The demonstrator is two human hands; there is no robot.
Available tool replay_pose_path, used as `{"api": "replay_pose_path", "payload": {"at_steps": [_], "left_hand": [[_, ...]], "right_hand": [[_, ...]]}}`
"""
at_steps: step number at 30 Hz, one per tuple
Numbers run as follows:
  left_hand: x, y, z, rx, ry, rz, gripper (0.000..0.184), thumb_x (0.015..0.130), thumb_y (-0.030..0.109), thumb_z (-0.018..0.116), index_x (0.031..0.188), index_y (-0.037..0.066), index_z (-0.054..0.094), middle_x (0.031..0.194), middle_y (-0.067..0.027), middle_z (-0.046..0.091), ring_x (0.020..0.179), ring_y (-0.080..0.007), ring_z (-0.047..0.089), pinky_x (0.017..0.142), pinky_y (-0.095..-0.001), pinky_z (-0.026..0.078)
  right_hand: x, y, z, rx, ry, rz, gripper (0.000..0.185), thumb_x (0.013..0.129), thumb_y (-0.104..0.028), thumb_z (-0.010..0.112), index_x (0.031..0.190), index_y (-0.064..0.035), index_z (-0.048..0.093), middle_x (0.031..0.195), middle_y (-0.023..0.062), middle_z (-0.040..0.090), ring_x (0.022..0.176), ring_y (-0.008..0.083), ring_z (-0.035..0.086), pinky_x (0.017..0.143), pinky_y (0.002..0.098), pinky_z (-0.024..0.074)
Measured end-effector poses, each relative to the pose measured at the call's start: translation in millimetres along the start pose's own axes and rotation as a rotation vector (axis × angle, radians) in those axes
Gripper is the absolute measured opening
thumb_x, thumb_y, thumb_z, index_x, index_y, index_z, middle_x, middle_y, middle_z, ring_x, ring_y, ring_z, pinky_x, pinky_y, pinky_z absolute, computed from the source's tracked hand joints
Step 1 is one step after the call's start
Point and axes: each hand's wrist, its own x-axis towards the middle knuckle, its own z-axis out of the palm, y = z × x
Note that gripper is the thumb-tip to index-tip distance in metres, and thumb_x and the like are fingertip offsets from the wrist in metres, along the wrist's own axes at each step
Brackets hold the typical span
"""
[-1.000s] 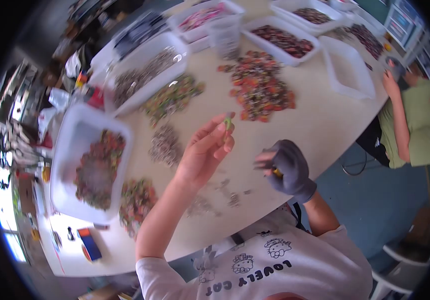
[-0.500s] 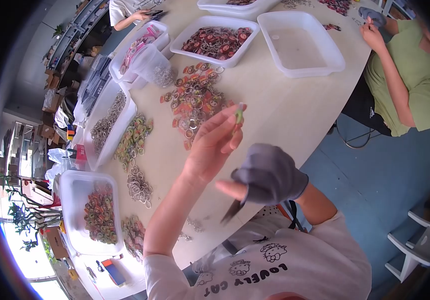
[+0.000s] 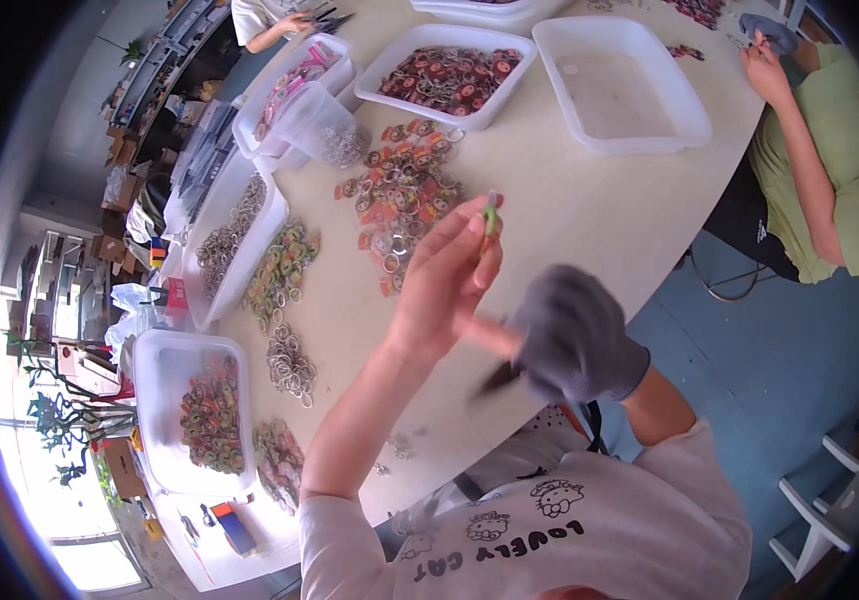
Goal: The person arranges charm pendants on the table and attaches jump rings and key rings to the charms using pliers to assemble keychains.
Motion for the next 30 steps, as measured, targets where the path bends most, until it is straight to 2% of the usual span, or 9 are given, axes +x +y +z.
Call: {"api": "replay_pose_path", "payload": {"at_steps": [2,5,16,18,22,25,26,29,30], "left_hand": [[-2,0,9,0.007,0.237,-0.034,0.033,0.099,0.019,0.050,0.127,0.002,0.049,0.090,0.0040,0.053,0.073,-0.0038,0.048,0.072,-0.0192,0.042],[-3,-6,6,0.007,0.212,-0.029,0.033,0.099,0.020,0.050,0.127,0.002,0.049,0.090,0.0052,0.053,0.072,-0.0021,0.048,0.076,-0.0193,0.043],[-1,-7,13,0.038,0.179,-0.036,0.034,0.098,0.019,0.052,0.127,0.001,0.053,0.087,0.0043,0.054,0.071,-0.0020,0.045,0.066,-0.0179,0.040],[-2,-9,0,0.045,0.080,-0.048,0.033,0.098,0.018,0.052,0.127,0.001,0.053,0.087,0.0034,0.054,0.070,-0.0030,0.046,0.063,-0.0166,0.038],[-3,-14,-4,-0.096,0.077,-0.067,0.035,0.097,0.011,0.052,0.130,-0.001,0.050,0.101,-0.0026,0.059,0.061,-0.0039,0.045,0.059,-0.0166,0.039],[-4,-14,-1,-0.056,0.057,-0.049,0.036,0.097,0.013,0.052,0.131,-0.001,0.049,0.100,-0.0014,0.058,0.060,-0.0041,0.042,0.057,-0.0164,0.037],[-5,-14,0,-0.051,0.066,-0.048,0.036,0.097,0.013,0.052,0.131,-0.001,0.049,0.102,-0.0016,0.058,0.061,-0.0041,0.041,0.057,-0.0162,0.036],[-6,-15,-1,-0.052,0.095,-0.033,0.037,0.097,0.013,0.051,0.132,-0.001,0.048,0.109,-0.0023,0.058,0.061,-0.0041,0.040,0.057,-0.0161,0.035],[-6,-15,-2,-0.054,0.104,-0.027,0.037,0.097,0.012,0.051,0.132,0.000,0.048,0.111,-0.0025,0.058,0.062,-0.0041,0.040,0.057,-0.0161,0.035]], "right_hand": [[-4,5,3,-0.195,-0.101,0.142,0.047,0.078,-0.020,0.058,0.123,-0.0072,0.059,0.072,0.0027,0.044,0.067,0.0203,0.049,0.069,0.0391,0.0469],[-9,9,2,-0.236,-0.247,0.279,0.064,0.075,-0.020,0.060,0.136,-0.0049,0.049,0.070,0.0032,0.042,0.068,0.0207,0.048,0.072,0.0366,0.0445],[-9,10,-7,-0.247,-0.218,0.334,0.066,0.072,-0.013,0.060,0.137,-0.0075,0.050,0.067,0.0030,0.041,0.063,0.0211,0.046,0.067,0.0366,0.0432],[-12,14,-6,-0.249,-0.204,0.328,0.069,0.073,-0.015,0.062,0.139,-0.0073,0.045,0.068,0.0024,0.045,0.064,0.0203,0.049,0.065,0.0358,0.0427],[-9,19,-6,-0.143,-0.177,0.419,0.066,0.078,-0.013,0.060,0.141,-0.0066,0.043,0.068,0.0015,0.048,0.064,0.0167,0.049,0.063,0.0326,0.0416],[-15,18,-6,0.570,0.025,0.846,0.061,0.084,-0.010,0.054,0.142,-0.0060,0.041,0.067,-0.0013,0.048,0.064,0.0126,0.047,0.063,0.0296,0.0401],[-21,24,-5,1.063,0.150,1.016,0.059,0.087,-0.009,0.049,0.145,-0.0075,0.036,0.065,-0.0046,0.045,0.061,0.0090,0.042,0.061,0.0260,0.0372],[-27,27,0,2.280,0.732,0.716,0.062,0.088,-0.010,0.049,0.147,-0.0088,0.031,0.063,-0.0055,0.043,0.057,0.0087,0.037,0.059,0.0247,0.0352],[-29,30,2,2.324,0.828,0.700,0.064,0.088,-0.010,0.049,0.149,-0.0091,0.027,0.062,-0.0056,0.042,0.056,0.0080,0.034,0.058,0.0238,0.0341]]}}
